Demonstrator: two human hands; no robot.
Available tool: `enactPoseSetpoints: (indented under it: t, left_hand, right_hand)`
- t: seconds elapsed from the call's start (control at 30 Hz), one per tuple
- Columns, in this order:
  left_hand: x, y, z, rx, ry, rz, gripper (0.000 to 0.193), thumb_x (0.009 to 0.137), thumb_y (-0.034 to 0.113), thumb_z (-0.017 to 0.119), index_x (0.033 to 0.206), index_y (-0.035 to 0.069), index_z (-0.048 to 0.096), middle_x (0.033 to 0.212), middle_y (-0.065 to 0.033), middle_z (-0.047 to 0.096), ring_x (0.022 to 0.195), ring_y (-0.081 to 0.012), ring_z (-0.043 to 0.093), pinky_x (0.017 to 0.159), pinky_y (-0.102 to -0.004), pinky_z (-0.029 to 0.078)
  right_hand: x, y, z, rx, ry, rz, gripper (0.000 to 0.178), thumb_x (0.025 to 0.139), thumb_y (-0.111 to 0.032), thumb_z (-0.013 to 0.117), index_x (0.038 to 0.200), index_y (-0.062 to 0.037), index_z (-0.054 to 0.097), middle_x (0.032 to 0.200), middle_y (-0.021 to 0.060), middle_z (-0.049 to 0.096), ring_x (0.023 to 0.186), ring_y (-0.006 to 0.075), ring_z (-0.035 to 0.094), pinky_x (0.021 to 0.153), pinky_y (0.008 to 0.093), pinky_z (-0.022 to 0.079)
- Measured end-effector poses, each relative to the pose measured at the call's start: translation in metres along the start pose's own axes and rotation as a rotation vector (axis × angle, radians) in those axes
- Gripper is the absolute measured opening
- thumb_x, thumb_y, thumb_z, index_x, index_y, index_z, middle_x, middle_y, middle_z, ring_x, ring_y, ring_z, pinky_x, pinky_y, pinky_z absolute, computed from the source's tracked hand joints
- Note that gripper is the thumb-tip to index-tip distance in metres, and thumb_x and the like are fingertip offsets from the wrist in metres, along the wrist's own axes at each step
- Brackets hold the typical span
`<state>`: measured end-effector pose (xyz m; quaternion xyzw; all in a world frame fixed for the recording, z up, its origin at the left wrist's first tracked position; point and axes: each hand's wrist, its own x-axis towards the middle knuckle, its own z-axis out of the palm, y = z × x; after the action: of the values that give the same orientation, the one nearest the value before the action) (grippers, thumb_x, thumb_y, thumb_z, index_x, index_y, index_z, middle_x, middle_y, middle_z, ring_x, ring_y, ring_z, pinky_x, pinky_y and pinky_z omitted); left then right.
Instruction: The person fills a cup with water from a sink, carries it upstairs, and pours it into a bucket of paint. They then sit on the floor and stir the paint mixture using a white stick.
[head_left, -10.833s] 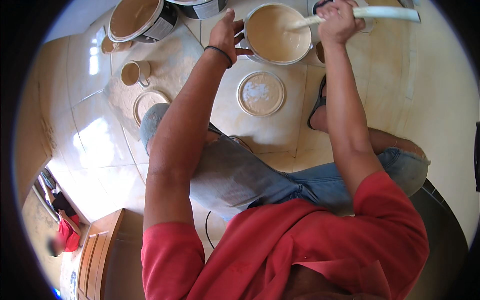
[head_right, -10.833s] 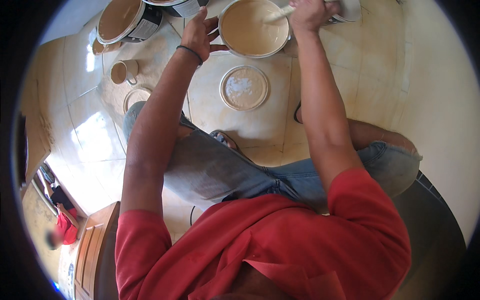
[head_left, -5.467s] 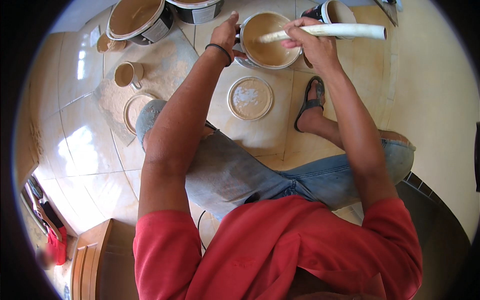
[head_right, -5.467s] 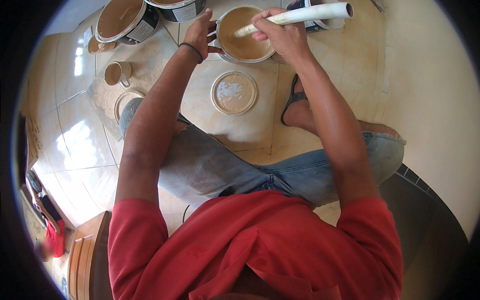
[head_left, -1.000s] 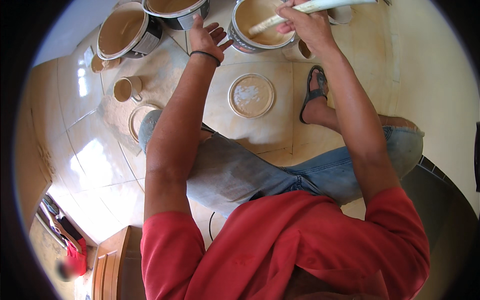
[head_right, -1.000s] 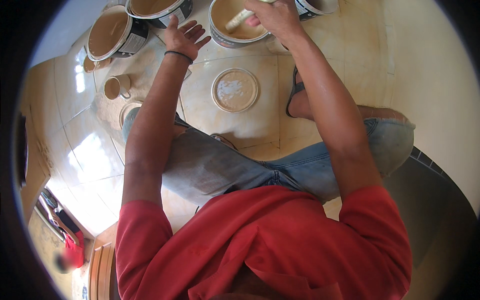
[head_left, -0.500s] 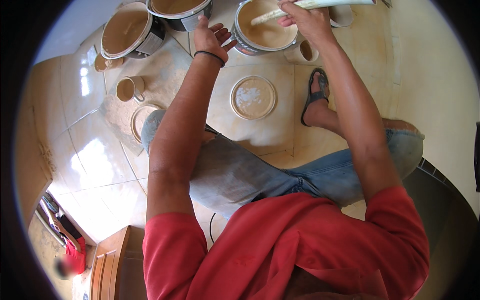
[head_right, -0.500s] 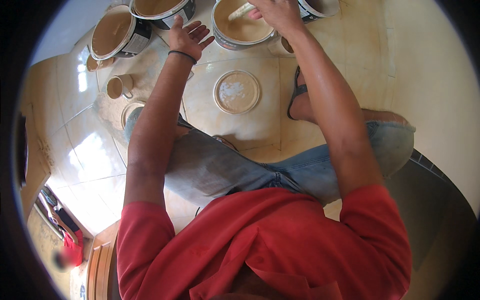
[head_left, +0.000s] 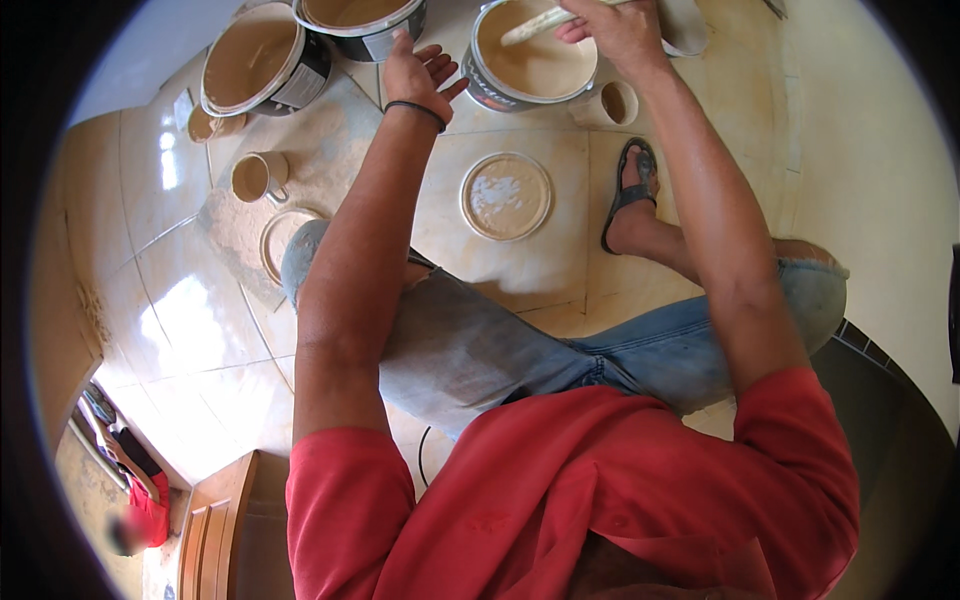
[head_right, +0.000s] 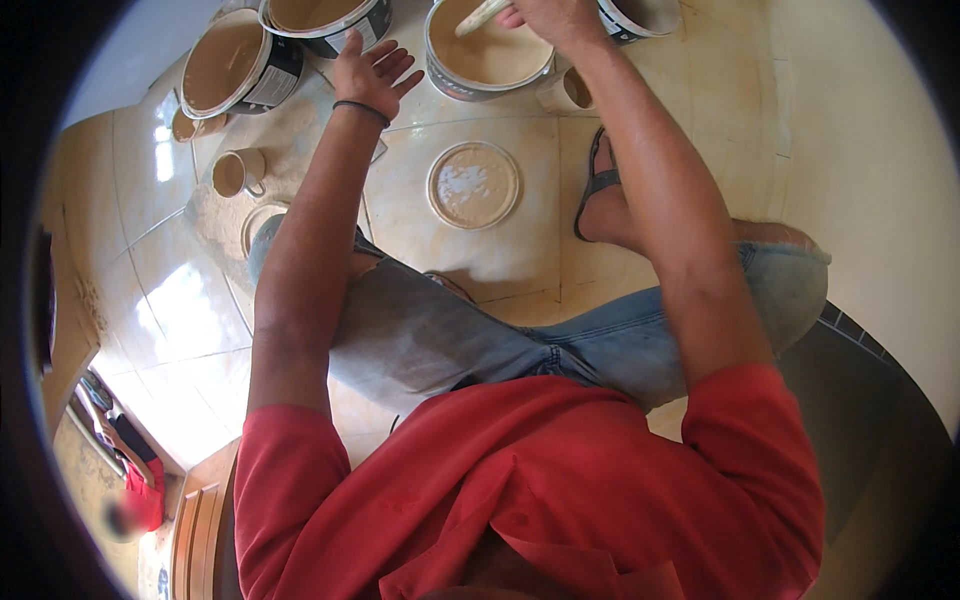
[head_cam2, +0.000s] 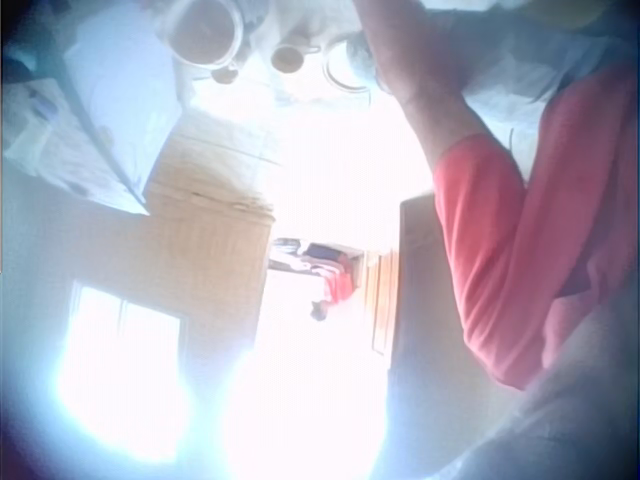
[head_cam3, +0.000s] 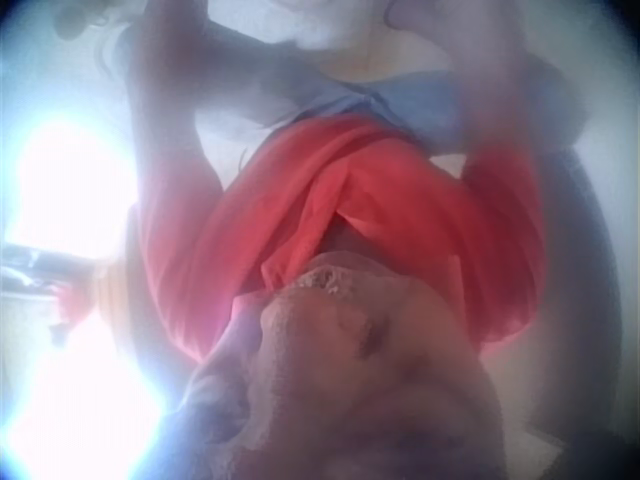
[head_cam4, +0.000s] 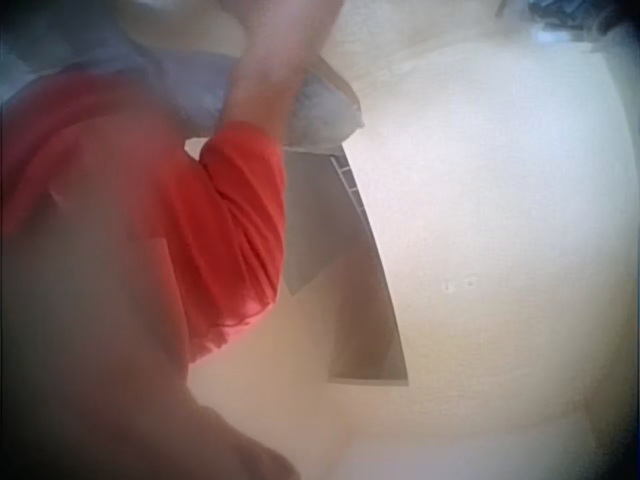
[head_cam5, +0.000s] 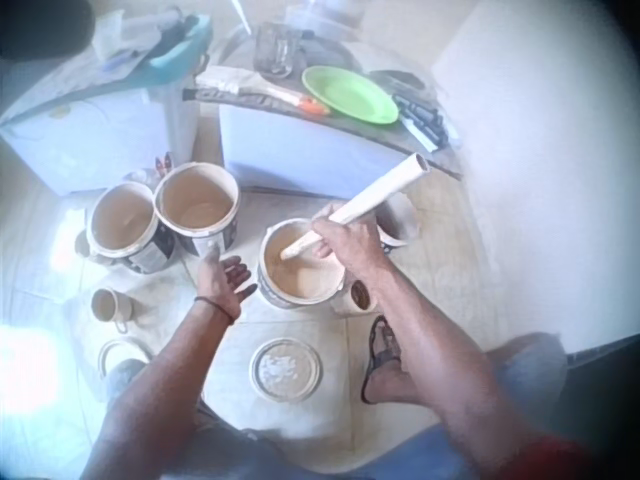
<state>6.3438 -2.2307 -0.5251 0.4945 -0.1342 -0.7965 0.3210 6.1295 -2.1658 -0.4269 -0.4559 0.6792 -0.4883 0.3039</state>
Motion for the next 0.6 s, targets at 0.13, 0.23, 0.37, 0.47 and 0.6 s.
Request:
enactPoseSetpoints:
  t: [0.13,0.23,0.37,0.47,0.6]
  left_hand:
    - [-0.003,0.001,-0.003,0.004,0.015,0.009,0.080,0.104,0.059,0.042,0.140,-0.012,0.044,0.146,-0.0301,0.045,0.139,-0.0408,0.044,0.112,-0.0611,0.041]
    - [-0.001,0.001,-0.005,0.011,0.020,0.012,0.078,0.104,0.057,0.042,0.140,-0.012,0.045,0.146,-0.0296,0.046,0.138,-0.0404,0.045,0.111,-0.0606,0.043]
    - [0.001,-0.002,-0.001,0.027,0.016,0.008,0.075,0.105,0.056,0.043,0.138,-0.011,0.047,0.143,-0.0287,0.048,0.136,-0.0399,0.047,0.110,-0.0602,0.044]
    - [0.003,-0.003,0.003,0.020,0.012,0.001,0.073,0.105,0.055,0.044,0.136,-0.011,0.048,0.140,-0.0279,0.050,0.133,-0.0394,0.049,0.110,-0.0602,0.044]
    - [0.004,-0.003,0.003,0.030,0.012,0.001,0.071,0.104,0.054,0.045,0.134,-0.010,0.050,0.137,-0.0268,0.052,0.132,-0.0390,0.049,0.109,-0.0600,0.045]
  right_hand:
    - [0.001,-0.013,-0.020,-0.333,-0.014,0.078,0.011,0.089,-0.011,0.068,0.089,0.0004,0.067,0.071,0.0090,0.068,0.057,0.0152,0.067,0.048,0.0277,0.056]
    - [-0.014,-0.029,-0.019,-0.251,0.000,0.240,0.011,0.088,-0.009,0.067,0.087,0.0016,0.065,0.072,0.0091,0.066,0.056,0.0154,0.067,0.047,0.0273,0.055]
    - [-0.024,-0.006,-0.001,0.099,0.018,0.269,0.011,0.087,-0.008,0.067,0.085,0.0021,0.064,0.072,0.0090,0.065,0.056,0.0159,0.067,0.045,0.0266,0.056]
    - [-0.016,0.003,0.005,0.144,0.065,0.129,0.012,0.088,-0.010,0.067,0.086,0.0011,0.065,0.074,0.0080,0.067,0.056,0.0154,0.067,0.047,0.0273,0.055]
    - [-0.007,0.001,-0.010,-0.143,0.068,0.061,0.012,0.088,-0.011,0.068,0.084,0.0009,0.065,0.072,0.0068,0.067,0.056,0.0141,0.066,0.049,0.0283,0.054]
